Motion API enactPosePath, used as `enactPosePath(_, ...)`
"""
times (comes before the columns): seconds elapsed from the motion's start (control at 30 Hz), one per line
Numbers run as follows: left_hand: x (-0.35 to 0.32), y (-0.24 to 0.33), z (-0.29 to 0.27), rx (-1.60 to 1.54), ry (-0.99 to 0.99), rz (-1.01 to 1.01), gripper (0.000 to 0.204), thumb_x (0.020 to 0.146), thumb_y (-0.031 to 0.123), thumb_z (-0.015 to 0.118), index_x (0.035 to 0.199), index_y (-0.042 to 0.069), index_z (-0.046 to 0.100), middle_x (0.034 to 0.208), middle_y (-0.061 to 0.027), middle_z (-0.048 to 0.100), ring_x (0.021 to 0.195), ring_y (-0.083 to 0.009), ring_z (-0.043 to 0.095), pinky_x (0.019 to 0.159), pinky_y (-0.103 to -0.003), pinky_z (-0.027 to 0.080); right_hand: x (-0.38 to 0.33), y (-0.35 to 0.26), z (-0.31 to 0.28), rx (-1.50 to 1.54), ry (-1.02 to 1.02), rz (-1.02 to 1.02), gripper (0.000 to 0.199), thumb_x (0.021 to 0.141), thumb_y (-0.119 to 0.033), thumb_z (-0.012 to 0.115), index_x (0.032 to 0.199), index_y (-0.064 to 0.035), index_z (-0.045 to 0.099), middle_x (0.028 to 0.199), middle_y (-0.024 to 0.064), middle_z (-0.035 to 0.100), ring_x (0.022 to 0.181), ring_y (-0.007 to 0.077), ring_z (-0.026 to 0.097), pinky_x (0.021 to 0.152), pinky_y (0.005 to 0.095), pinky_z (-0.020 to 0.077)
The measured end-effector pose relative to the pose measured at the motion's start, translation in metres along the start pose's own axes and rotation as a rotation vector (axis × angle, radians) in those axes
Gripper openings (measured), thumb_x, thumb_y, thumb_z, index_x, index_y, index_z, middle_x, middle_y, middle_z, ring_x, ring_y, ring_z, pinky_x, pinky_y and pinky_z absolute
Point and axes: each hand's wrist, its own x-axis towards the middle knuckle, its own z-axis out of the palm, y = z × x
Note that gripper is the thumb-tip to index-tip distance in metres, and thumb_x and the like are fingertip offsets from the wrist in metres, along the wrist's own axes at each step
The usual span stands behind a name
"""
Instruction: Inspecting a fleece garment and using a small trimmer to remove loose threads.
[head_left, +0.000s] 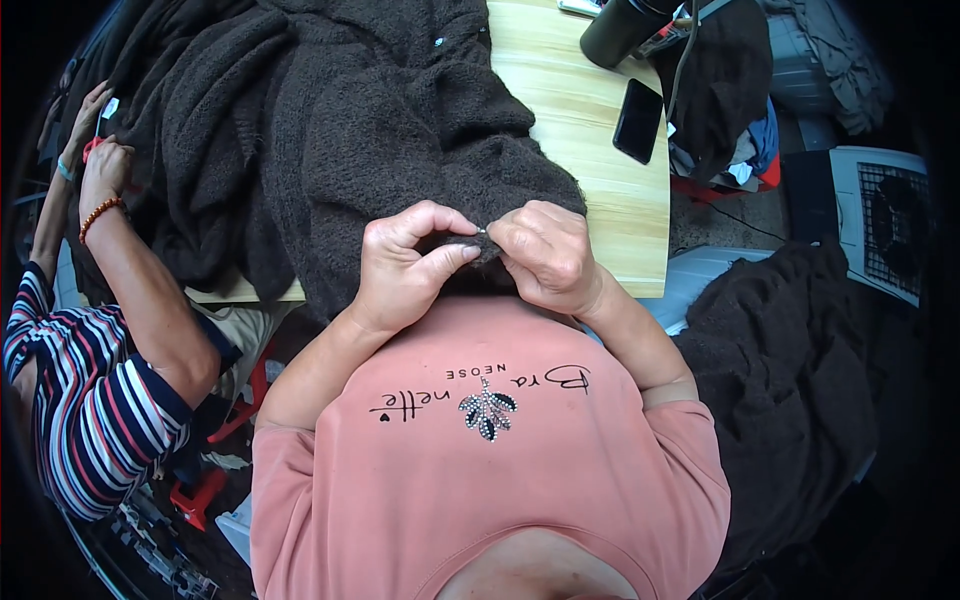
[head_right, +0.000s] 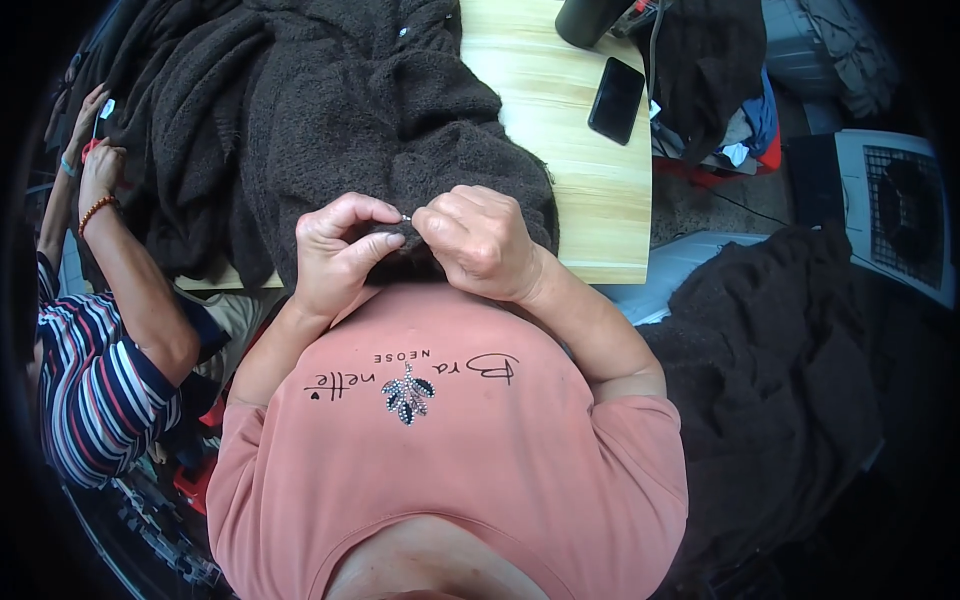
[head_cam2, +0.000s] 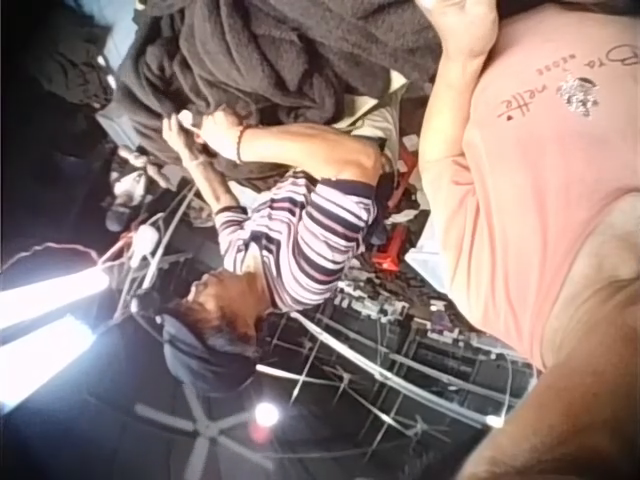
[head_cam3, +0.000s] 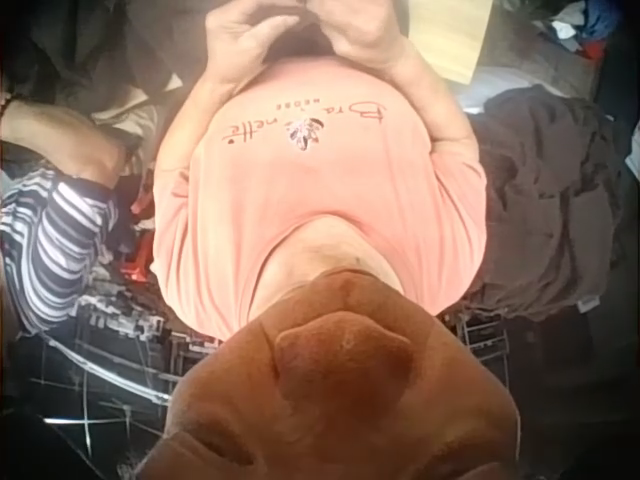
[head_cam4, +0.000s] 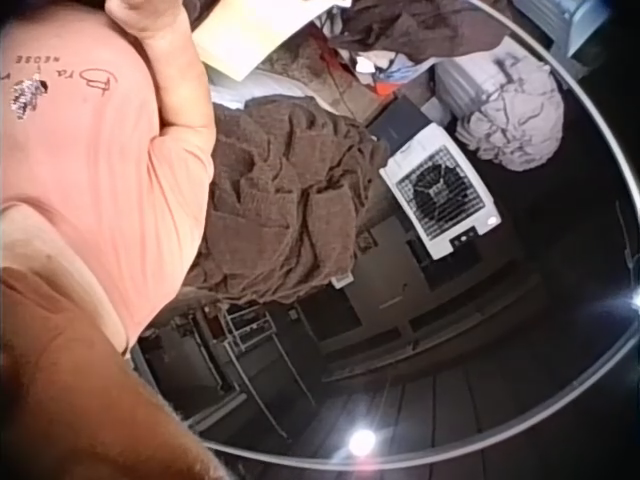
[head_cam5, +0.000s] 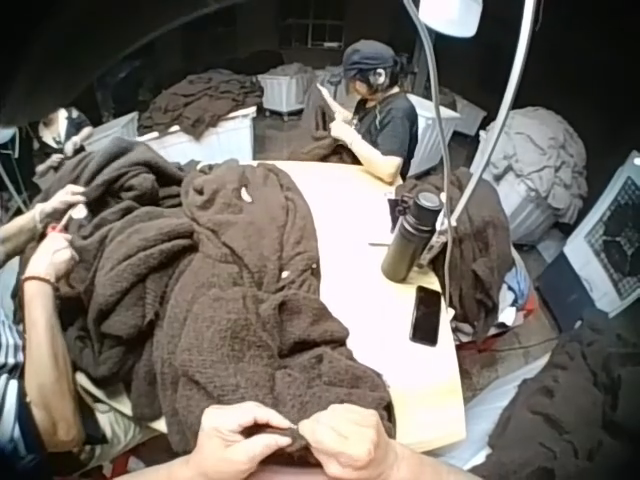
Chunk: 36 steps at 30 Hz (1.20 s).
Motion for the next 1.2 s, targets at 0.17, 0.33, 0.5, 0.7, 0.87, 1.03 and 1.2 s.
enactPosePath(0.17,0.003,-0.001,0.002,0.099,0.045,0.23,0.014,0.065,-0.01,0.066,0.075,-0.001,0.061,0.074,-0.0091,0.063,0.067,-0.0138,0.061,0.061,-0.023,0.048,0.007,-0.001,0.0,0.116,0.03,0.083,0.021,0.061,0.007,0.062,0.081,0.0022,0.057,0.064,0.0103,0.053,0.053,0.0249,0.053,0.047,0.0322,0.0409)
enactPosePath(0.33,0.005,0.005,0.003,0.261,0.039,0.393,0.015,0.063,-0.012,0.065,0.071,-0.001,0.06,0.071,-0.01,0.062,0.064,-0.0164,0.061,0.057,-0.024,0.049,0.009,0.0,-0.009,0.082,-0.14,0.061,0.019,0.062,0.006,0.061,0.08,0.0025,0.055,0.061,0.0113,0.051,0.05,0.0244,0.052,0.044,0.0319,0.0398)
enactPosePath(0.5,0.005,0.007,0.004,0.377,0.109,0.572,0.016,0.061,-0.014,0.063,0.069,0.0,0.058,0.069,-0.0111,0.061,0.058,-0.0199,0.06,0.051,-0.025,0.047,0.004,-0.011,0.002,0.034,0.017,0.076,0.017,0.06,0.004,0.061,0.075,0.0008,0.054,0.057,0.0098,0.049,0.046,0.0246,0.051,0.042,0.0324,0.0397)
enactPosePath(0.7,0.007,0.005,0.008,0.402,0.181,0.578,0.018,0.06,-0.015,0.062,0.067,0.0,0.055,0.066,-0.0107,0.059,0.057,-0.0203,0.059,0.05,-0.026,0.046,0.003,-0.012,0.013,-0.049,0.126,0.024,0.017,0.06,0.007,0.059,0.075,0.0029,0.053,0.054,0.0096,0.047,0.042,0.023,0.047,0.04,0.0317,0.0376)
enactPosePath(0.87,0.01,-0.001,0.011,0.49,0.199,0.693,0.019,0.058,-0.015,0.059,0.07,-0.001,0.053,0.066,-0.0111,0.058,0.055,-0.0216,0.057,0.048,-0.027,0.046,-0.001,-0.013,0.015,-0.126,0.144,-0.048,0.019,0.057,0.006,0.06,0.075,0.0032,0.053,0.053,0.0079,0.046,0.041,0.021,0.047,0.038,0.0303,0.0368)
enactPosePath(1.03,0.014,-0.013,0.011,0.75,0.277,0.972,0.026,0.057,-0.017,0.054,0.078,-0.001,0.05,0.067,-0.0136,0.056,0.055,-0.0245,0.056,0.045,-0.029,0.045,0.0,-0.009,0.017,-0.157,0.129,-0.088,0.022,0.056,0.007,0.06,0.077,0.0046,0.054,0.054,0.0081,0.047,0.042,0.0212,0.048,0.038,0.0309,0.0378)
enactPosePath(1.2,0.02,-0.018,0.006,0.764,0.336,1.015,0.022,0.058,-0.012,0.057,0.076,-0.001,0.051,0.068,-0.0129,0.056,0.054,-0.0233,0.055,0.045,-0.028,0.046,0.003,-0.008,0.017,-0.113,0.141,-0.071,0.02,0.057,0.003,0.059,0.076,0.0024,0.054,0.053,0.0063,0.046,0.043,0.0193,0.05,0.04,0.03,0.0392)
